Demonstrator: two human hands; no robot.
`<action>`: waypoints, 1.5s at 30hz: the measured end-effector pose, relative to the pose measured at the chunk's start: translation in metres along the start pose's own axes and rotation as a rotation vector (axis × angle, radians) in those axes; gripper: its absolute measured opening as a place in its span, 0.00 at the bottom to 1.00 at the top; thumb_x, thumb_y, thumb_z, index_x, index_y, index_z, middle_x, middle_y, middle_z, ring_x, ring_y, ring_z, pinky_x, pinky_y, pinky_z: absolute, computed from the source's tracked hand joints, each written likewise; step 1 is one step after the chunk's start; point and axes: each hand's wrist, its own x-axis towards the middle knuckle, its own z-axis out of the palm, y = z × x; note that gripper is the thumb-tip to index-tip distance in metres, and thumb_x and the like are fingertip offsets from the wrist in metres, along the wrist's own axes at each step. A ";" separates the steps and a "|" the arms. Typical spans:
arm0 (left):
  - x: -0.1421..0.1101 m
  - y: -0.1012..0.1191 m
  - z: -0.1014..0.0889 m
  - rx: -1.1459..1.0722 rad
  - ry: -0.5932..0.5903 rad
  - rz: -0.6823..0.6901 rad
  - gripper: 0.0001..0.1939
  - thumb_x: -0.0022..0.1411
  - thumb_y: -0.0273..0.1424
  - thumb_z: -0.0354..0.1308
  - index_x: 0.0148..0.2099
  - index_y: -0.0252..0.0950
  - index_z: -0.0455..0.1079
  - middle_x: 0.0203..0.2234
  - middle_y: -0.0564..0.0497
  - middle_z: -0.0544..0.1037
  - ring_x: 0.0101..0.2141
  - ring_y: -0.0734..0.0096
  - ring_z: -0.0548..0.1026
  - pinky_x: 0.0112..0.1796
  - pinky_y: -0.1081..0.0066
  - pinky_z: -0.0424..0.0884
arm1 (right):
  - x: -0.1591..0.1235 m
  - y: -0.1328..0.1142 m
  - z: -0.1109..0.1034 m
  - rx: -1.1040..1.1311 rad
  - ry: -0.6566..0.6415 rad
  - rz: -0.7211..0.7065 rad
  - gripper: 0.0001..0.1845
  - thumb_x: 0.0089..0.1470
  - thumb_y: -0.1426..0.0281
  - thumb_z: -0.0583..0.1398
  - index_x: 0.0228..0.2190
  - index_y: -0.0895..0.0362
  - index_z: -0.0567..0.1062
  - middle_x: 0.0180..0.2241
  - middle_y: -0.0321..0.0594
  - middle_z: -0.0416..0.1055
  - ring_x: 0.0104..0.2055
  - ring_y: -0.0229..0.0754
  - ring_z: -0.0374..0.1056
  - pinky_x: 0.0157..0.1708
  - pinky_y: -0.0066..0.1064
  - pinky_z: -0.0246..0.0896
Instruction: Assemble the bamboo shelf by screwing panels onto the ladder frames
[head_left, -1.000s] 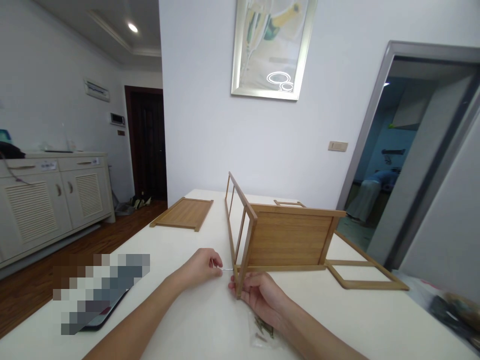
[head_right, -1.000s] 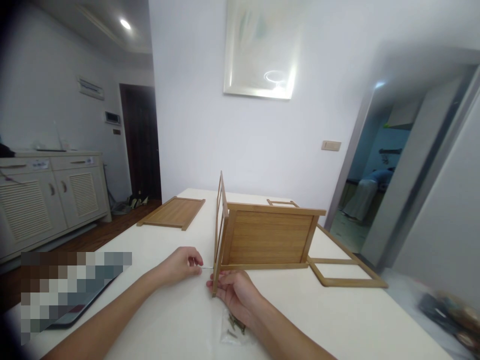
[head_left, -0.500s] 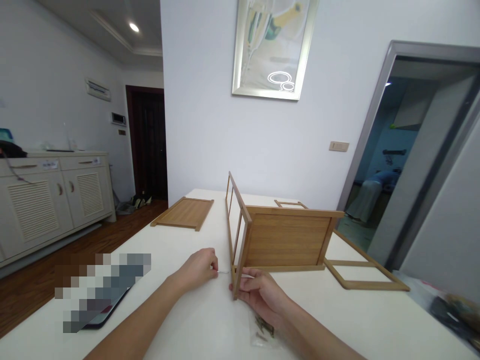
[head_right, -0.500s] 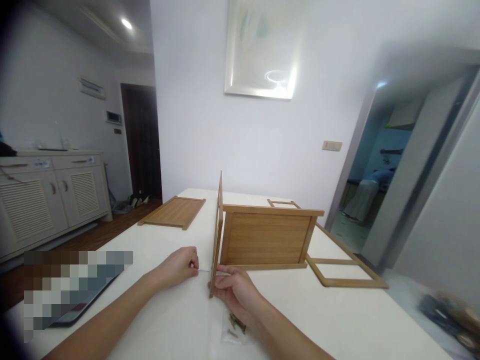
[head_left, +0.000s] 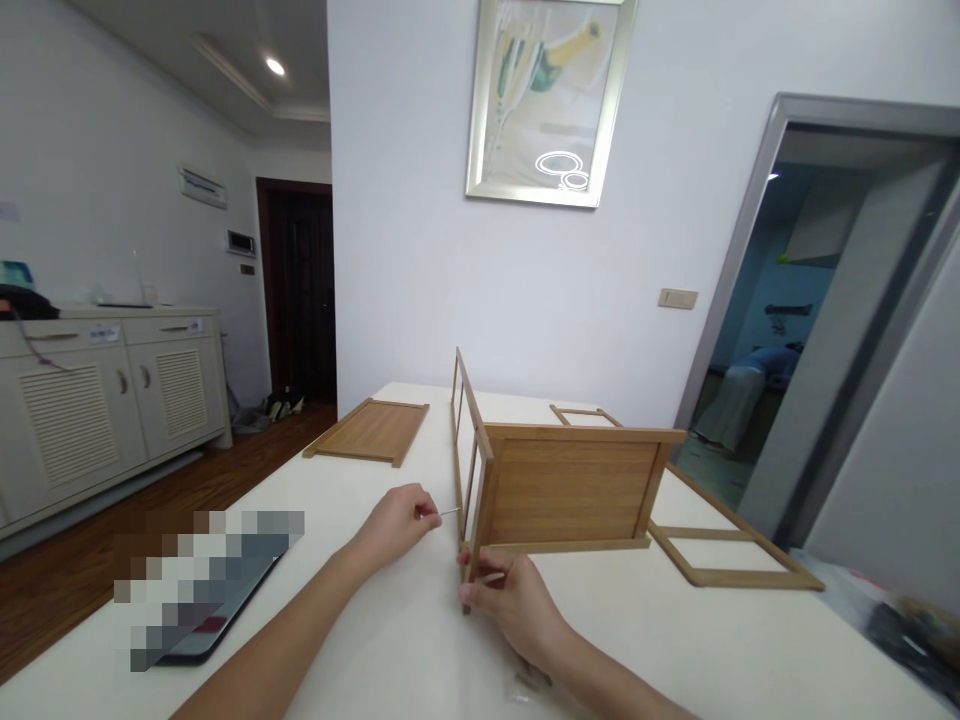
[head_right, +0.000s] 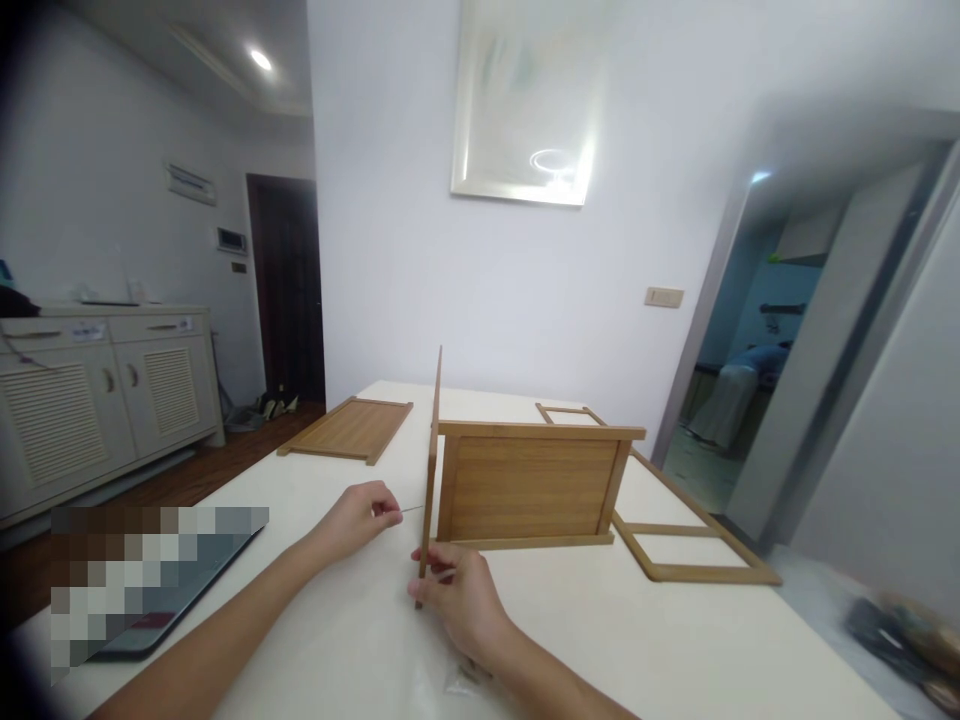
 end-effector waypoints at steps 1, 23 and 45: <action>0.001 0.002 -0.001 -0.022 0.032 -0.006 0.09 0.54 0.35 0.58 0.28 0.37 0.74 0.26 0.51 0.77 0.30 0.68 0.73 0.33 0.71 0.67 | 0.001 0.001 -0.001 -0.056 0.005 -0.022 0.18 0.38 0.68 0.67 0.36 0.58 0.79 0.26 0.36 0.73 0.29 0.40 0.66 0.31 0.31 0.62; 0.024 0.072 -0.053 -0.086 0.615 0.319 0.08 0.61 0.33 0.56 0.32 0.37 0.75 0.27 0.52 0.78 0.28 0.72 0.73 0.30 0.73 0.69 | 0.051 -0.128 -0.038 -0.891 0.352 -1.003 0.19 0.57 0.79 0.51 0.47 0.55 0.71 0.47 0.45 0.71 0.51 0.47 0.63 0.51 0.45 0.62; 0.031 0.064 -0.054 0.112 0.625 0.476 0.11 0.65 0.32 0.52 0.38 0.38 0.76 0.31 0.50 0.78 0.30 0.72 0.75 0.34 0.74 0.69 | 0.066 -0.122 -0.018 -0.753 0.381 -0.834 0.18 0.55 0.79 0.51 0.41 0.54 0.75 0.38 0.42 0.76 0.42 0.45 0.69 0.45 0.41 0.65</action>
